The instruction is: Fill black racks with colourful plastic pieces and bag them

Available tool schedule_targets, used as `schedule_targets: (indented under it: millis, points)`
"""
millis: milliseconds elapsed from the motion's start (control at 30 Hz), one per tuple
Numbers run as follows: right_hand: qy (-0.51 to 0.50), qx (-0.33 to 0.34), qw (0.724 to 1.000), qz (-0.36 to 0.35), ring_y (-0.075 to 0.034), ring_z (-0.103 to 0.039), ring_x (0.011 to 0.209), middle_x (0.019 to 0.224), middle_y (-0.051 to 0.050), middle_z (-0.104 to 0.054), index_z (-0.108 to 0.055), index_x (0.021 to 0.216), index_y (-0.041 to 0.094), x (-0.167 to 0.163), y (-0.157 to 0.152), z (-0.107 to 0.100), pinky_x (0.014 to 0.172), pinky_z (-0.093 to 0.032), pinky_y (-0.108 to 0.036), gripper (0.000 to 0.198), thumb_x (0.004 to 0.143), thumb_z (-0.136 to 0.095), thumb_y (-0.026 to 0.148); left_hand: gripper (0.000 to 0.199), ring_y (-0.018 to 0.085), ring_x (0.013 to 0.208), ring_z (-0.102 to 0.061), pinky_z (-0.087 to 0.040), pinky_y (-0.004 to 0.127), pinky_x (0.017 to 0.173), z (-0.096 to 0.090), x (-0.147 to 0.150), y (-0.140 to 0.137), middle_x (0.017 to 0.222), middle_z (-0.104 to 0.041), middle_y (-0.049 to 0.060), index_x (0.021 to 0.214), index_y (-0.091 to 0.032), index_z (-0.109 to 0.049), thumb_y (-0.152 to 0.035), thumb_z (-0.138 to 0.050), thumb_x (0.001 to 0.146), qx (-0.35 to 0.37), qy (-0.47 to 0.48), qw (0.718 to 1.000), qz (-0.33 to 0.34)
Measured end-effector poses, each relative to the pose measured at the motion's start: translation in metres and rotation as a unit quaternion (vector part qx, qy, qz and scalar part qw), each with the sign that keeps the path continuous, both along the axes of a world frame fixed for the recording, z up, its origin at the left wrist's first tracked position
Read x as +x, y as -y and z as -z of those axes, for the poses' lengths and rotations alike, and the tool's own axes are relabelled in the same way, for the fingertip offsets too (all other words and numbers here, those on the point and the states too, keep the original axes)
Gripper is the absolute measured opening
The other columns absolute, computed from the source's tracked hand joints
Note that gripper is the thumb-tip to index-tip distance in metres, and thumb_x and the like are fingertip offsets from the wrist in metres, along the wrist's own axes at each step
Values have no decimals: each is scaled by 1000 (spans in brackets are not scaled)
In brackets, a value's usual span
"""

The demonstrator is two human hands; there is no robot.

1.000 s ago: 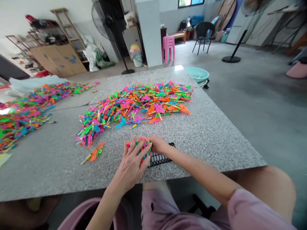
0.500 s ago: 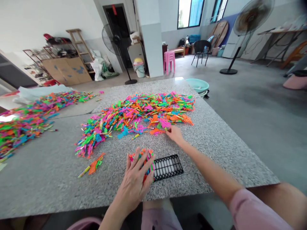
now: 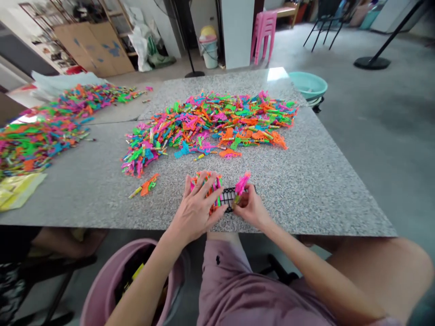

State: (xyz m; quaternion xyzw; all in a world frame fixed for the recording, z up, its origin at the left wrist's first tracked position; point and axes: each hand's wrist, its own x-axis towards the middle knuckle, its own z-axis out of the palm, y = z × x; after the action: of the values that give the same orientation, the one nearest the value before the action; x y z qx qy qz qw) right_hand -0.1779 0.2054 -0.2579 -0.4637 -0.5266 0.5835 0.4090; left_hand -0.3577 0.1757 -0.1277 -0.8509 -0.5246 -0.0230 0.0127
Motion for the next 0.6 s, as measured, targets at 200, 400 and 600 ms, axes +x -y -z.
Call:
schedule_targets:
  millis: [200, 400, 600]
  points:
    - [134, 85, 987, -3, -17, -66, 62, 71, 3, -67, -38, 102, 23, -25, 19, 4, 55, -43, -23, 36, 75, -62, 22, 43, 34, 150, -14, -7, 63, 119, 2, 2, -1, 160, -27, 9, 136, -21, -56, -37, -45, 97, -17, 16, 1000, -9]
    - [344, 171, 923, -30, -19, -63, 62, 71, -1, -66, -46, 100, 20, -31, 13, -6, 55, -32, -25, 26, 77, -57, 18, 45, 34, 150, -14, -7, 64, 119, 3, 0, -2, 160, -27, 12, 137, -19, -53, -37, -43, 97, -19, 39, 999, -9]
    - [348, 221, 909, -64, -16, -58, 61, 68, 1, -62, -48, 97, 20, -32, 14, -1, 56, -31, -23, 22, 77, -55, 14, 48, 35, 149, -16, -8, 64, 119, 1, -1, -5, 158, -30, 14, 139, -16, -51, -35, -43, 96, -29, 39, 999, -7]
